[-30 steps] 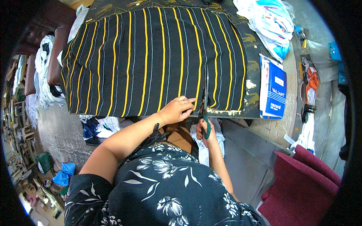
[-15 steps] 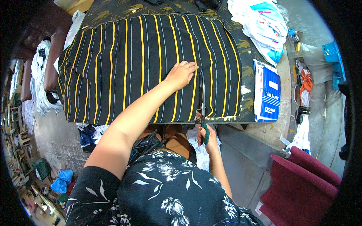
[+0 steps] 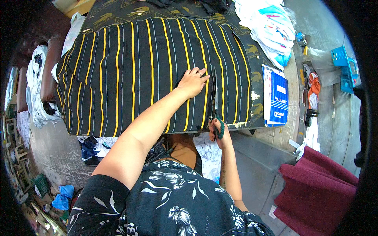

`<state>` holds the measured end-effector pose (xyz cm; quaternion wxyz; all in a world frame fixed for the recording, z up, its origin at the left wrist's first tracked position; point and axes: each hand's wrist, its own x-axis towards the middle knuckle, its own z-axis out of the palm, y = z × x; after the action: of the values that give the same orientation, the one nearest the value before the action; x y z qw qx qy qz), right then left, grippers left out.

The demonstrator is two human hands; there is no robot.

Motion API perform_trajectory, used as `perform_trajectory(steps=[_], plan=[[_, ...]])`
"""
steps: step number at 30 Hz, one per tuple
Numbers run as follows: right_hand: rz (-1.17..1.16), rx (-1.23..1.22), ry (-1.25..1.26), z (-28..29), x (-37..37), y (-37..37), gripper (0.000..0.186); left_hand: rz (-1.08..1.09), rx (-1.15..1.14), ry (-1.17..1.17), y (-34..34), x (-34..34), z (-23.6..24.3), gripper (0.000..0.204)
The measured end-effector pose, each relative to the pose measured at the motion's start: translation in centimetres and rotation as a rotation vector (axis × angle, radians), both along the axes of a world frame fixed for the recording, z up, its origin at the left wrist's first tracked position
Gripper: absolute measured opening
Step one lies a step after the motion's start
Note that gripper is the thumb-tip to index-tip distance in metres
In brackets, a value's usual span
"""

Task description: The person lays a large piece of black and yellow striped fabric on a table and uses shears to cut it into sections. They repeatedly adjust the fabric and make long cuts along the stripes.

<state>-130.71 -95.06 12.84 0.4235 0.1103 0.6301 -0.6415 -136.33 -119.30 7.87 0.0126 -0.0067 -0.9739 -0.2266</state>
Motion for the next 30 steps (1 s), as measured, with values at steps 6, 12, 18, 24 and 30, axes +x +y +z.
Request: perform_trajectory(steps=[6,12,18,24,30], plan=[[-0.009,0.04,-0.032,0.7,-0.9,0.2,0.033,0.011,0.031,-0.028,0.0,0.1,0.5,0.043],[0.031,0.153,-0.022,0.2,-1.2,0.8,0.026,0.03,0.132,-0.062,-0.4,0.1,1.1,0.041],[0.041,0.079,-0.024,-0.2,-2.1,0.7,0.031,0.078,0.146,-0.02,-0.1,0.8,1.6,0.044],[0.043,0.037,-0.117,-0.3,-4.8,-0.6,0.035,0.12,0.078,-0.053,1.1,2.0,2.1,0.051],[0.02,0.008,-0.195,0.0,-6.0,-1.3,0.037,0.135,0.099,-0.066,1.0,1.9,2.3,0.051]])
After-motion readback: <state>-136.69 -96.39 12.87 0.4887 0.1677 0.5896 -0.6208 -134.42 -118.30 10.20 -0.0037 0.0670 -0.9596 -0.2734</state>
